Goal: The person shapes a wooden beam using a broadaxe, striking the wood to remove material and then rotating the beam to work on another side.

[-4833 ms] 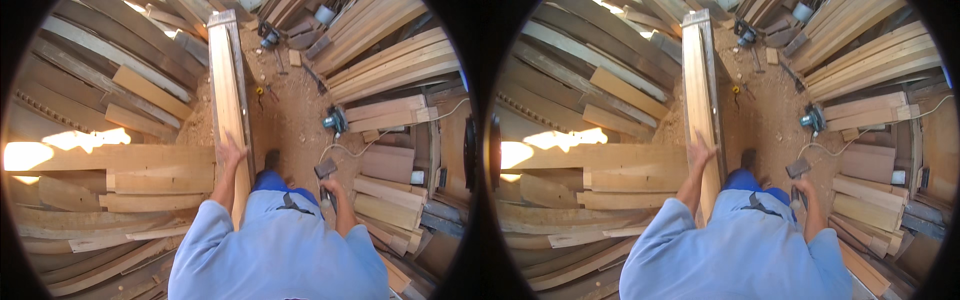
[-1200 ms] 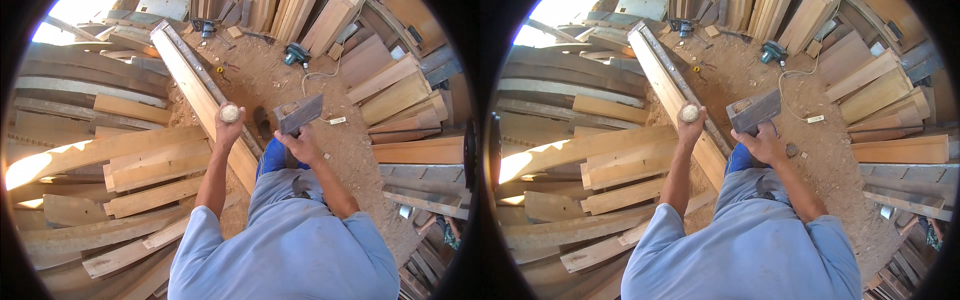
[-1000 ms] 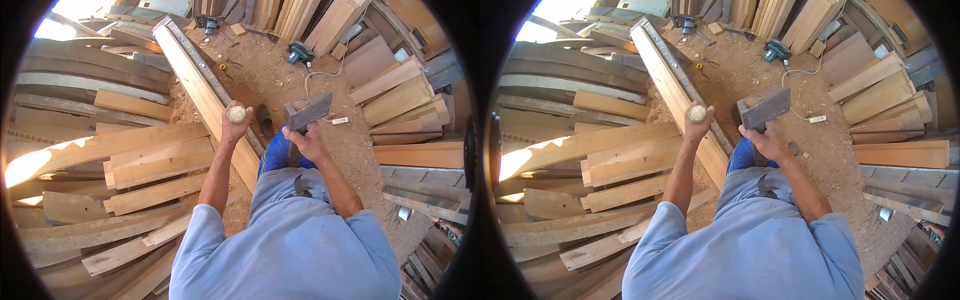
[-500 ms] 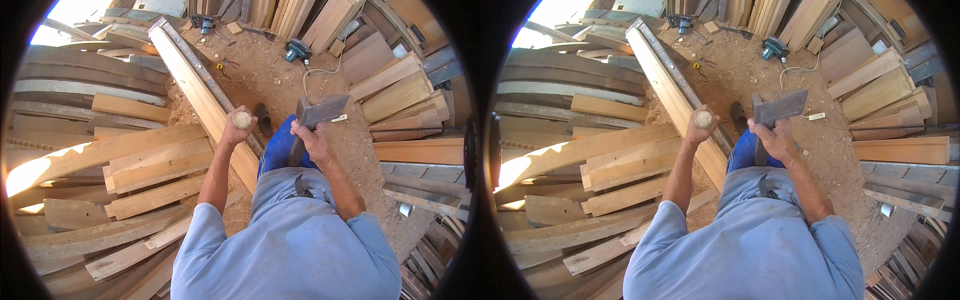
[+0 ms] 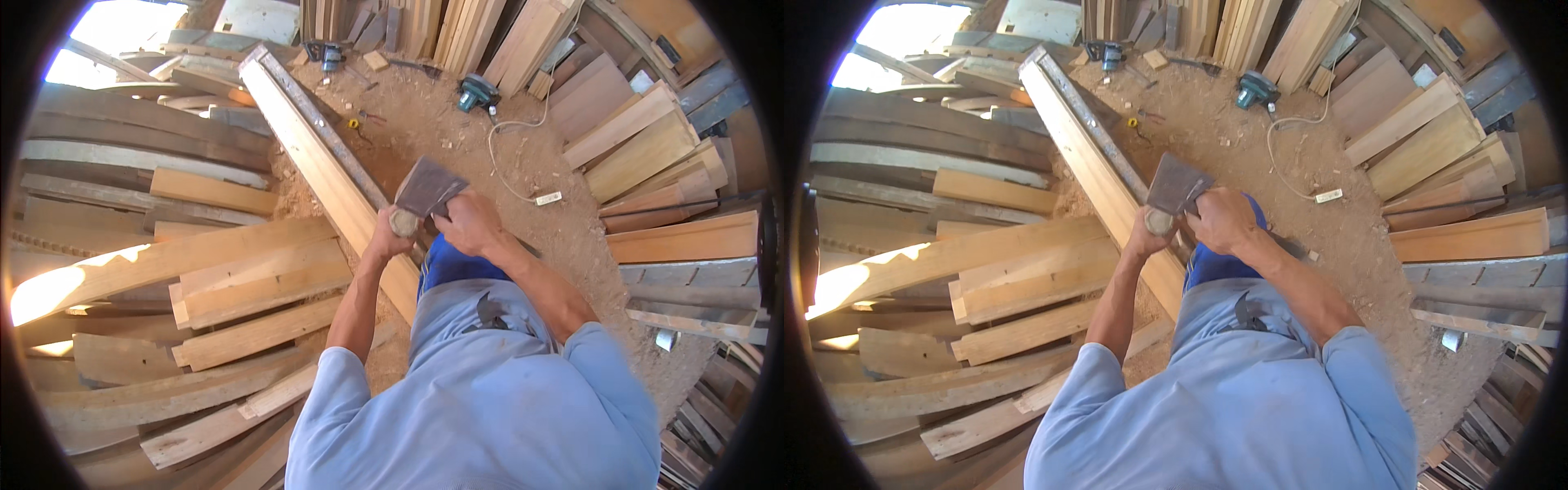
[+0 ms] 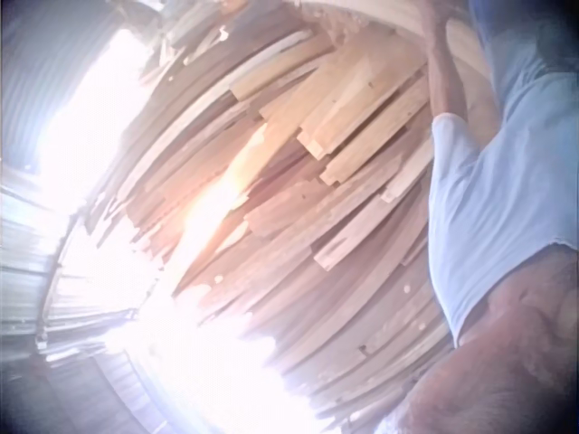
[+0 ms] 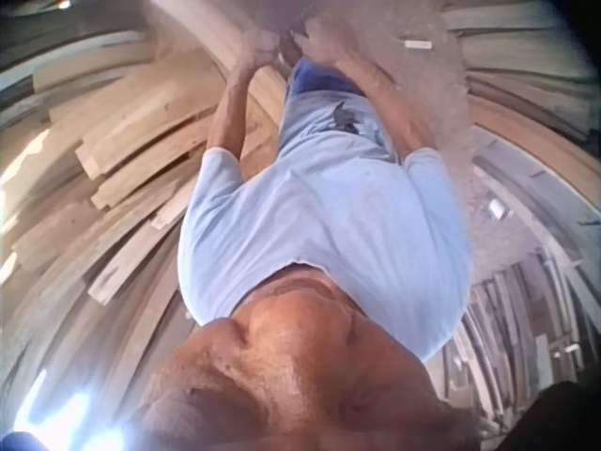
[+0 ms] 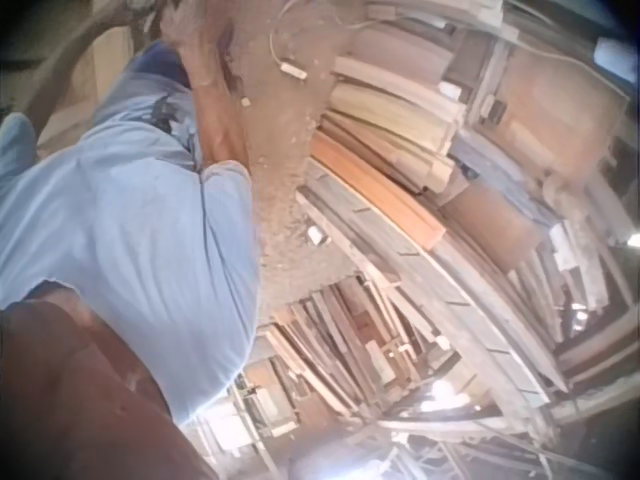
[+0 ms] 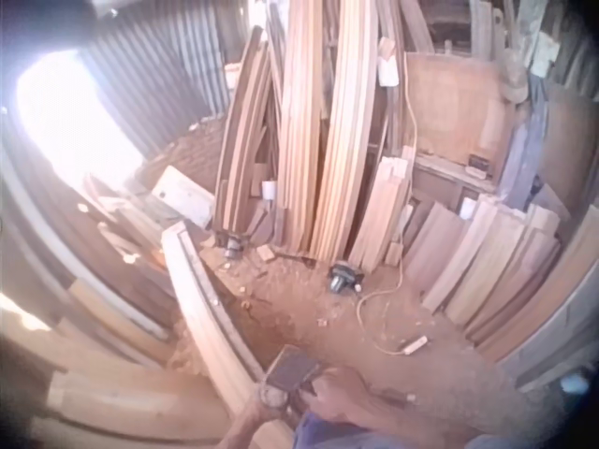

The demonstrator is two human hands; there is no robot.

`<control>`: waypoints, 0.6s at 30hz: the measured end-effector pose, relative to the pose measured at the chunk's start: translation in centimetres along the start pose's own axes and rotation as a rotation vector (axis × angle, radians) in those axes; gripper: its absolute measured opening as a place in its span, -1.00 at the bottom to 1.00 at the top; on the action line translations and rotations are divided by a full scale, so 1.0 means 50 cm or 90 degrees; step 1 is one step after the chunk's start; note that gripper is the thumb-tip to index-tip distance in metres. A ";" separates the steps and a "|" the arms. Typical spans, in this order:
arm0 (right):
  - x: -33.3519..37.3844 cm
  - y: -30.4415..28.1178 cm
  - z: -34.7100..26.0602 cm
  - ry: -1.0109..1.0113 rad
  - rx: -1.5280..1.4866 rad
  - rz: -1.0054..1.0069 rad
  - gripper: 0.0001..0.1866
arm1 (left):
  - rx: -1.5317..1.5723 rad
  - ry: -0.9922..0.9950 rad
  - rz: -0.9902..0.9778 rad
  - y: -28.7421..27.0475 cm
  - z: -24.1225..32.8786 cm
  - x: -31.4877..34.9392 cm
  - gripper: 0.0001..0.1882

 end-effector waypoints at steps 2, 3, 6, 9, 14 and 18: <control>0.010 -0.024 -0.013 -0.049 -0.127 0.064 -0.74 | 0.022 0.068 0.042 -0.009 0.004 -0.022 -0.74; 0.015 -0.041 -0.024 -0.075 -0.191 0.097 -0.74 | 0.052 0.071 0.121 -0.008 0.010 -0.026 -0.82; 0.042 -0.061 -0.047 -0.145 -0.313 0.165 -0.76 | 0.050 0.043 0.196 -0.028 0.018 -0.020 -0.84; 0.062 -0.101 -0.056 -0.200 -0.329 0.201 -0.74 | 0.013 0.027 0.181 -0.057 0.066 -0.025 -0.77; 0.080 -0.122 -0.045 -0.176 -0.388 0.209 -0.73 | 0.019 -0.005 0.115 -0.068 0.056 -0.034 -0.79; 0.086 -0.132 -0.044 -0.168 -0.448 0.226 -0.74 | 0.005 0.009 0.112 -0.065 0.049 -0.035 -0.79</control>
Point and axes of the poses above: each hand's wrist, its own x-axis away from the middle knuckle, its own y-axis out of the palm, z = x × y, the point moved 5 cm from there along -x, towards the middle knuckle, and after that the axes turned 15 degrees about -z, right-handed, at the moved point
